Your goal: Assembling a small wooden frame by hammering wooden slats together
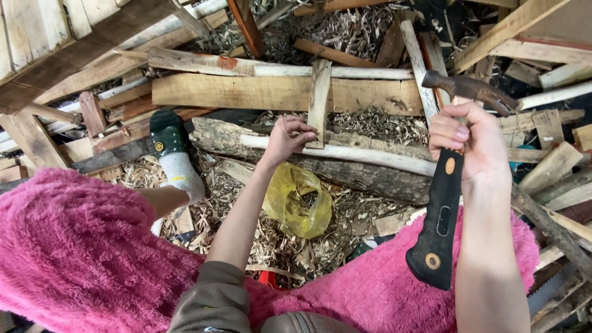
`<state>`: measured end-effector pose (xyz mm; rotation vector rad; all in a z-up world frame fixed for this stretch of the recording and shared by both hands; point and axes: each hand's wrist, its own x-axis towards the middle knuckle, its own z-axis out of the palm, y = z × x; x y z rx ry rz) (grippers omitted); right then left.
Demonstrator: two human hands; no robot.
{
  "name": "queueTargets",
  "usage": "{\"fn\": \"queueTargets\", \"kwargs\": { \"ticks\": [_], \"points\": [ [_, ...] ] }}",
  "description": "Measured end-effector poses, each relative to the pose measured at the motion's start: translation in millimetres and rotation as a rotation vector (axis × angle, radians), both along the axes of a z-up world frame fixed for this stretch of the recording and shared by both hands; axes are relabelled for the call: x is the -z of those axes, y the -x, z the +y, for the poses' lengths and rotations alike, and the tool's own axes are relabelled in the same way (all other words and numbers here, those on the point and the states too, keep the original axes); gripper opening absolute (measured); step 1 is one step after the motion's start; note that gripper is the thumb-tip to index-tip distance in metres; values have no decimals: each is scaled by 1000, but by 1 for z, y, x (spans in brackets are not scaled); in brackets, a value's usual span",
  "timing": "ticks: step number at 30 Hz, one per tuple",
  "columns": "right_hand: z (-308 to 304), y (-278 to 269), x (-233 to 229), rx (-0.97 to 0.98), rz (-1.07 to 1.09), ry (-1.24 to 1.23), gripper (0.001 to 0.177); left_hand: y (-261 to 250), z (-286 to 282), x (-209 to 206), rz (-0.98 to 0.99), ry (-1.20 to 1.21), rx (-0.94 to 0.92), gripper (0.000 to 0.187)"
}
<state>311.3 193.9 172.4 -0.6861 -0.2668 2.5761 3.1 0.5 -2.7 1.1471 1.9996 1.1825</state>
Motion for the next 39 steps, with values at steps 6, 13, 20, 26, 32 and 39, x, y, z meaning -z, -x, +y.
{"fn": "queueTargets", "kwargs": {
  "ticks": [6, 13, 20, 26, 32, 39],
  "points": [
    [-2, 3, 1, 35, -66, 5, 19, -2, -3, -9, -216, -58, 13, 10],
    [-1, 5, 10, -14, -48, 11, 21, -2, -3, 5, -69, -26, -26, 14],
    [-20, 31, 9, -42, -320, -260, 17, 6, -5, 37, 11, -126, -6, 24],
    [-67, 60, 39, -244, -558, -554, 18, 10, -4, 63, 52, -271, -20, 27],
    [-126, 95, 29, -326, -641, -718, 21, 9, 0, 73, 1, -265, -78, 23],
    [-157, 109, 42, -239, -681, -993, 49, 7, 4, 71, 43, -259, -58, 26]
  ]
}}
